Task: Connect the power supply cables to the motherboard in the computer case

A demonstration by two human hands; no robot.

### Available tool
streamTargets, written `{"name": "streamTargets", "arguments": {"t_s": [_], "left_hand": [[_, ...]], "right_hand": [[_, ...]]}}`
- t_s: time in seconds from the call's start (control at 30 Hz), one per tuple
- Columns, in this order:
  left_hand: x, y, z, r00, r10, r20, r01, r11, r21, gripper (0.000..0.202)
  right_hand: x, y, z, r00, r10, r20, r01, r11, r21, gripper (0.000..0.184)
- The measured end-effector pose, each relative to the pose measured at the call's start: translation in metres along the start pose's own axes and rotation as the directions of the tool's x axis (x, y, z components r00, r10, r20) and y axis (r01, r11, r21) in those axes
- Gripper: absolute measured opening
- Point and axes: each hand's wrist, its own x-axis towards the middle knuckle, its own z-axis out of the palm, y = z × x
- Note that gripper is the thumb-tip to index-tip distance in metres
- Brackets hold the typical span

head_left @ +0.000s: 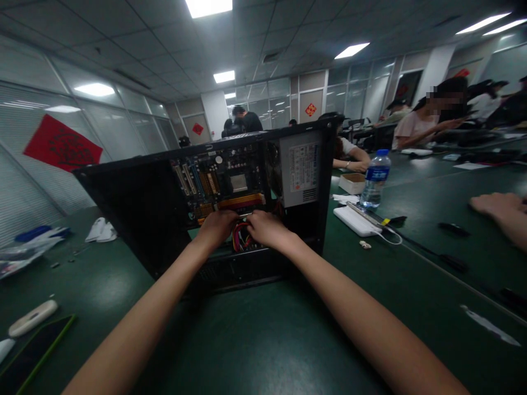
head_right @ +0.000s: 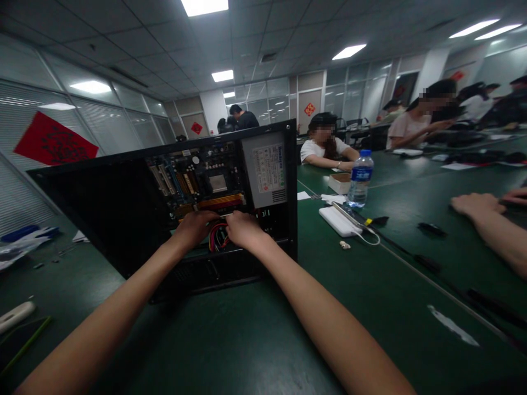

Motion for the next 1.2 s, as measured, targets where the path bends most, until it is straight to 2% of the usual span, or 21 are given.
{"name": "streamTargets", "arguments": {"t_s": [0.27,0.5,0.67,0.9,1.03,1.2], "left_hand": [[0.001,-0.006,0.006,1.0,0.013,-0.02,-0.012,1.0,0.018,0.024],[0.004,0.001,0.003,0.998,-0.055,0.029,0.051,0.991,0.121,0.025],[0.004,0.005,-0.001,0.995,-0.058,0.086,0.042,0.985,0.17,0.03],[0.009,0.007,-0.01,0.987,-0.059,0.147,0.024,0.972,0.233,0.03],[0.01,0.007,-0.011,0.988,-0.063,0.144,0.028,0.973,0.23,0.031],[0.008,0.009,-0.008,0.987,-0.11,0.115,0.08,0.967,0.243,0.032]], "right_hand": [[0.0,0.001,0.001,1.0,-0.003,-0.001,0.003,1.0,-0.006,0.03],[0.002,0.004,0.006,0.999,-0.042,-0.024,0.042,0.999,0.017,0.027],[0.004,0.004,0.008,0.992,-0.114,-0.046,0.117,0.991,0.068,0.026],[0.005,0.003,0.007,0.988,-0.143,-0.056,0.146,0.987,0.066,0.023],[0.005,0.004,0.005,0.988,-0.141,-0.065,0.142,0.99,0.012,0.022],[0.012,0.005,0.002,0.98,-0.164,-0.109,0.147,0.978,-0.146,0.024]]}}
